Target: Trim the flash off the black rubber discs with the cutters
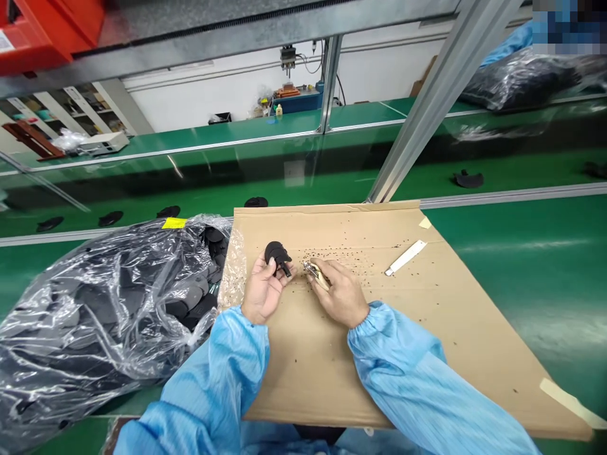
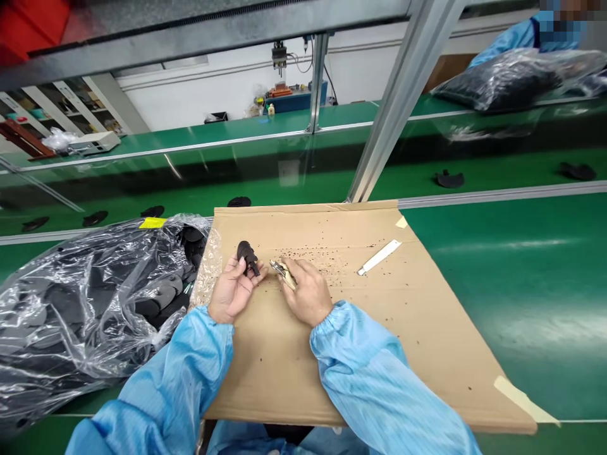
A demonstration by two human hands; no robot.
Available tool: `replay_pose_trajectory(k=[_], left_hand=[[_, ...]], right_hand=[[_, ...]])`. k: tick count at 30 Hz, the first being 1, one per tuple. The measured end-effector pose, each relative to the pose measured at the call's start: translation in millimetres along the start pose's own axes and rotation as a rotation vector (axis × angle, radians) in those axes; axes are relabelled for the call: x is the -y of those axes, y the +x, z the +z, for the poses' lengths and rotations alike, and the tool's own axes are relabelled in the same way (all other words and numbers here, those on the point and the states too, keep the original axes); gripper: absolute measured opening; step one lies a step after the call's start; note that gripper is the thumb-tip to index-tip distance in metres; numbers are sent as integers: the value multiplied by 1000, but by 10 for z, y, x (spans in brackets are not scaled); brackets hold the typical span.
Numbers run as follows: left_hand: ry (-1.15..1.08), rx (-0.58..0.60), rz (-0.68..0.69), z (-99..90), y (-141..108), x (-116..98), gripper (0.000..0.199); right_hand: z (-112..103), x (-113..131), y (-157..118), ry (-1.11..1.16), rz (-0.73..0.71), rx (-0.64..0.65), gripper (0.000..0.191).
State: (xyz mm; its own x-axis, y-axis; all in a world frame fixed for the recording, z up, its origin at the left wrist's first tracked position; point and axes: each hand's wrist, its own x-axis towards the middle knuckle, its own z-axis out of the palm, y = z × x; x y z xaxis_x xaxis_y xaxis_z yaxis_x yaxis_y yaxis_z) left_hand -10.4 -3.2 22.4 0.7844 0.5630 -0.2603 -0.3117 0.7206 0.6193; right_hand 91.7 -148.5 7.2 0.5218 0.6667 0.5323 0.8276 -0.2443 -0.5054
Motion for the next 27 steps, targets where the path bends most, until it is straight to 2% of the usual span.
replay_pose_trajectory(k=[5,12,20,27], left_hand=[[40,-60,-82,24,-2,-26,22],[-10,52,-210,39,-29,-28,19],[67,112,-228,52,-54,-21,17],[135,63,-211,73,-53,-11,17]], right_hand=[[19,12,-22,14,-66,49,29],[12,56,-36,24,-117,140,29],[9,100,-44,-75,-143,233,33],[11,109,-57,-99,-96,290,32]])
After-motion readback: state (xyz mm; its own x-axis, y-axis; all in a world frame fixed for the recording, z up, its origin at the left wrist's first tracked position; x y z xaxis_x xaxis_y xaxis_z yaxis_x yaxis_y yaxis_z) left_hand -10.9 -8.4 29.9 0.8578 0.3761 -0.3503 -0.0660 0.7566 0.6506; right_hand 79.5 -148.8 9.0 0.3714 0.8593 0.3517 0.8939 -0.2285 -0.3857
